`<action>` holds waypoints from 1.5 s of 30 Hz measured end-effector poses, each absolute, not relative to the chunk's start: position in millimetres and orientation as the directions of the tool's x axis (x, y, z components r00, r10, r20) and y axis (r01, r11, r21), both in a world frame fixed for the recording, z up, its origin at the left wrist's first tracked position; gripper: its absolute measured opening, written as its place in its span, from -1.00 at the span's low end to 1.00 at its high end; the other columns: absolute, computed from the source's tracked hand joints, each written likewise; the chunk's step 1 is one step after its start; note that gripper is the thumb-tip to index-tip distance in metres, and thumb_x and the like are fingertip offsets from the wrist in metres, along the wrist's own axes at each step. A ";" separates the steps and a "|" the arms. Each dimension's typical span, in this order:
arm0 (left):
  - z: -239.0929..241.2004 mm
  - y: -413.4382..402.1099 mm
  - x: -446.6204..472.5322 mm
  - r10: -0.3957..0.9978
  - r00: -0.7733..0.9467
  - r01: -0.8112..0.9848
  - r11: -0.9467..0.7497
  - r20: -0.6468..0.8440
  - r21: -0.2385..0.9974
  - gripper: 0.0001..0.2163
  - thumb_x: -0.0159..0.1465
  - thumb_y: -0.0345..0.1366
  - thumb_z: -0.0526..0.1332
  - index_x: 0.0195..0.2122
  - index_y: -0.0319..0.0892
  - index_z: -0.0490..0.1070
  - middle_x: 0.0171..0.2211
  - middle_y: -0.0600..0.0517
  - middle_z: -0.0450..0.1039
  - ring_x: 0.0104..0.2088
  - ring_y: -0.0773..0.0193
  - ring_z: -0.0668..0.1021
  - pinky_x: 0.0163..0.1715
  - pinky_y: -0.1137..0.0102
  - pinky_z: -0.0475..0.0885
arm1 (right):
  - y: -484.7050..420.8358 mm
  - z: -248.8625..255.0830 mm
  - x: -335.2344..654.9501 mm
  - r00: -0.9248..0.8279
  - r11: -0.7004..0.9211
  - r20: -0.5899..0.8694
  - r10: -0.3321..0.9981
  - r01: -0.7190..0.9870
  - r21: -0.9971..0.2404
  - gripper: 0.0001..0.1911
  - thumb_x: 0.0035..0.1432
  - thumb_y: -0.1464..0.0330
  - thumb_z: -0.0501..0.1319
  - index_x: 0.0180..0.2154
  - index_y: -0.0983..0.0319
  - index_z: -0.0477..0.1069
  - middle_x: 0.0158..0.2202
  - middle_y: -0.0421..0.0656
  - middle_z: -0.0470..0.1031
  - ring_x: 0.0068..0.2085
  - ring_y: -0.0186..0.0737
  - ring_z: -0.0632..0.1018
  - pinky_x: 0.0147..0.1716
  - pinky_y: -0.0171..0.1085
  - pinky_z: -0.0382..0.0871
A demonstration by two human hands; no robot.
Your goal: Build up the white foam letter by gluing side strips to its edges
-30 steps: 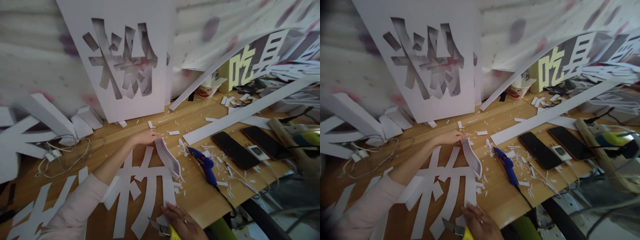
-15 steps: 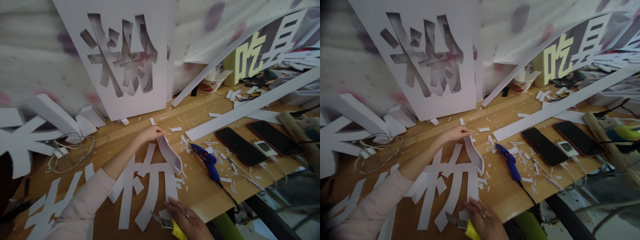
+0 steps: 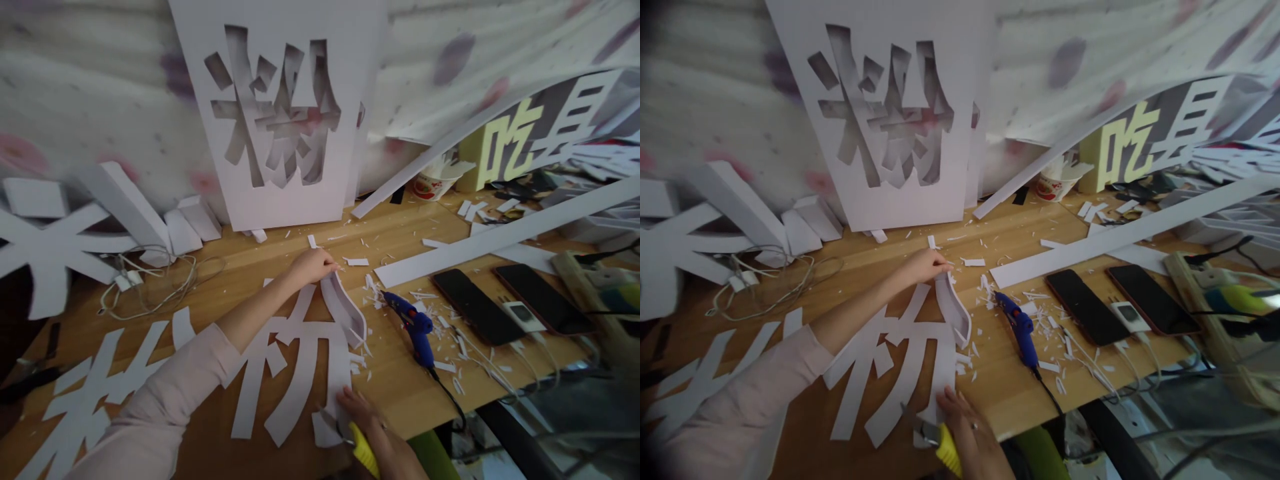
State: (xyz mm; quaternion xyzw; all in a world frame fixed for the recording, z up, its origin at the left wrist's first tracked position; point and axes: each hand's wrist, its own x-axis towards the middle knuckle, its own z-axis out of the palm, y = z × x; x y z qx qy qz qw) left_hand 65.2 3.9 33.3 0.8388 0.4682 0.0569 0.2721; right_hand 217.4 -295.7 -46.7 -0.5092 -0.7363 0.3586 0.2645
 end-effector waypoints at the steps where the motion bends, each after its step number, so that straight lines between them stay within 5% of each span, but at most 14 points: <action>1: 32.6 3.7 64.9 0.817 0.556 0.755 -0.419 -0.153 0.504 -0.68 0.32 -0.19 0.18 -0.57 -0.17 0.33 -0.65 0.20 0.18 -0.59 0.37 0.24 -0.48 0.40 0.13 | -296.3 -41.4 217.8 -0.252 0.152 0.008 0.968 0.556 -0.817 -0.49 0.18 0.41 0.18 0.18 0.12 0.36 0.13 -0.01 0.52 0.09 -0.04 0.56 -0.01 -0.20 0.50; 3: 30.9 3.8 63.6 0.817 0.559 0.756 -0.432 -0.142 0.492 -0.69 0.33 -0.17 0.18 -0.53 -0.18 0.35 -0.62 0.20 0.22 -0.58 0.37 0.28 -0.46 0.40 0.21 | -290.8 -27.9 217.7 -0.009 0.002 -0.004 1.000 0.550 -0.835 -0.69 0.27 0.28 0.14 0.02 0.13 0.43 -0.08 -0.04 0.64 -0.15 -0.09 0.67 -0.25 -0.28 0.56; 6: 28.6 3.5 60.3 0.808 0.576 0.746 -0.461 -0.120 0.480 -0.68 0.35 -0.13 0.17 -0.49 -0.20 0.36 -0.58 0.17 0.30 -0.55 0.37 0.37 -0.41 0.38 0.32 | -260.7 -5.3 216.1 0.239 -0.106 0.052 0.970 0.601 -0.793 -0.66 0.26 0.10 0.14 -0.09 0.19 0.45 -0.22 -0.03 0.64 -0.30 -0.07 0.65 -0.37 -0.26 0.49; 10: 24.1 -0.4 55.8 0.788 0.612 0.714 -0.516 -0.065 0.473 -0.71 0.37 -0.13 0.16 -0.41 -0.22 0.41 -0.47 0.11 0.43 -0.44 0.34 0.49 -0.30 0.32 0.44 | -198.3 13.0 211.2 0.301 -0.189 0.050 0.952 0.711 -0.677 -0.63 0.22 0.07 0.09 -0.21 0.23 0.42 -0.32 0.00 0.60 -0.27 0.00 0.61 -0.34 -0.21 0.39; 14: 21.6 -4.3 54.5 0.763 0.647 0.669 -0.565 -0.003 0.483 -0.74 0.37 -0.14 0.16 -0.30 -0.24 0.46 -0.37 0.06 0.50 -0.34 0.29 0.55 -0.23 0.26 0.48 | -161.3 17.1 205.6 0.303 -0.221 0.028 0.953 0.753 -0.620 -0.76 0.15 0.18 0.08 -0.40 0.19 0.38 -0.51 -0.08 0.53 -0.45 -0.07 0.56 -0.46 -0.26 0.25; 17: 29.2 -6.3 50.1 0.711 0.702 0.598 -0.620 0.041 0.507 -0.81 0.38 -0.32 0.10 -0.12 -0.22 0.49 -0.26 0.01 0.55 -0.26 0.28 0.56 -0.18 0.31 0.46 | -161.3 22.8 201.4 0.316 -0.206 0.072 0.946 0.758 -0.619 -0.77 0.15 0.20 0.07 -0.42 0.18 0.36 -0.54 -0.09 0.52 -0.47 -0.10 0.54 -0.47 -0.27 0.24; 21: 50.7 -12.2 31.7 0.588 0.806 0.490 -0.720 0.058 0.492 -0.44 0.15 -0.59 0.14 0.16 -0.01 0.39 -0.11 0.05 0.57 -0.17 0.28 0.56 -0.17 0.44 0.41 | -179.5 39.1 187.6 0.321 -0.171 0.121 0.939 0.745 -0.645 -0.75 0.16 0.16 0.08 -0.39 0.17 0.37 -0.52 -0.13 0.53 -0.45 -0.11 0.54 -0.43 -0.27 0.26; 25: 77.0 -25.4 0.7 0.548 0.835 0.486 -0.775 0.046 0.404 -0.71 0.24 -0.48 0.14 -0.16 -0.05 0.60 -0.16 -0.03 0.56 -0.19 0.20 0.57 -0.15 0.35 0.40 | -198.2 56.7 170.7 0.238 -0.054 0.136 0.962 0.652 -0.757 -0.72 0.19 0.13 0.13 -0.40 0.18 0.38 -0.56 -0.19 0.46 -0.51 -0.20 0.48 -0.50 -0.30 0.24; 28: 100.5 -42.6 -32.9 0.561 0.827 0.520 -0.786 0.031 0.335 -0.77 0.29 -0.42 0.14 -0.24 -0.09 0.61 -0.13 -0.05 0.57 -0.15 0.15 0.59 -0.14 0.33 0.41 | -198.3 62.4 169.3 0.158 -0.044 0.017 0.987 0.372 -0.927 -0.67 0.23 0.08 0.16 -0.38 0.20 0.39 -0.62 -0.25 0.40 -0.58 -0.28 0.42 -0.57 -0.34 0.24; 31: 125.7 -65.1 -71.1 0.593 0.801 0.549 -0.784 0.086 0.291 -0.72 0.36 -0.38 0.08 -0.13 -0.02 0.58 0.04 0.01 0.54 -0.03 0.20 0.58 -0.06 0.34 0.43 | -178.9 54.1 167.3 -0.001 -0.225 -0.226 0.974 -0.106 -0.969 -0.70 0.18 0.11 0.24 -0.31 0.22 0.39 -0.48 -0.21 0.53 -0.52 -0.29 0.52 -0.56 -0.36 0.36; 33: 140.2 -79.9 -93.3 0.606 0.773 0.544 -0.786 0.188 0.295 -0.71 0.39 -0.34 0.04 -0.12 0.04 0.57 0.06 0.06 0.54 -0.02 0.26 0.59 -0.05 0.38 0.45 | -159.2 41.9 155.4 -0.126 -0.312 -0.291 0.948 -0.210 -0.927 -0.77 0.14 0.21 0.31 -0.30 0.25 0.43 -0.22 -0.08 0.61 -0.28 -0.21 0.63 -0.38 -0.31 0.49; 38: 160.5 -107.3 -126.6 0.606 0.734 0.560 -0.796 0.308 0.231 -0.66 0.38 -0.34 0.05 0.00 0.25 0.51 0.12 0.17 0.50 -0.02 0.29 0.60 -0.01 0.39 0.50 | -107.6 14.3 113.0 -0.236 -0.414 -0.368 0.899 -0.192 -0.890 -0.74 0.33 0.24 0.20 -0.10 0.30 0.46 -0.11 -0.10 0.54 -0.14 -0.18 0.59 -0.16 -0.11 0.53; 45: 173.6 -129.0 -153.5 0.740 0.579 0.691 -0.668 0.342 0.275 -0.60 0.37 -0.29 0.06 -0.02 0.55 0.43 0.14 0.47 0.42 -0.03 0.31 0.61 -0.03 0.40 0.54 | -40.4 25.0 169.4 0.084 -0.364 -0.360 0.929 0.032 -0.931 -0.62 0.31 0.22 0.22 0.09 0.24 0.37 0.08 -0.06 0.43 -0.02 -0.06 0.53 -0.07 -0.01 0.48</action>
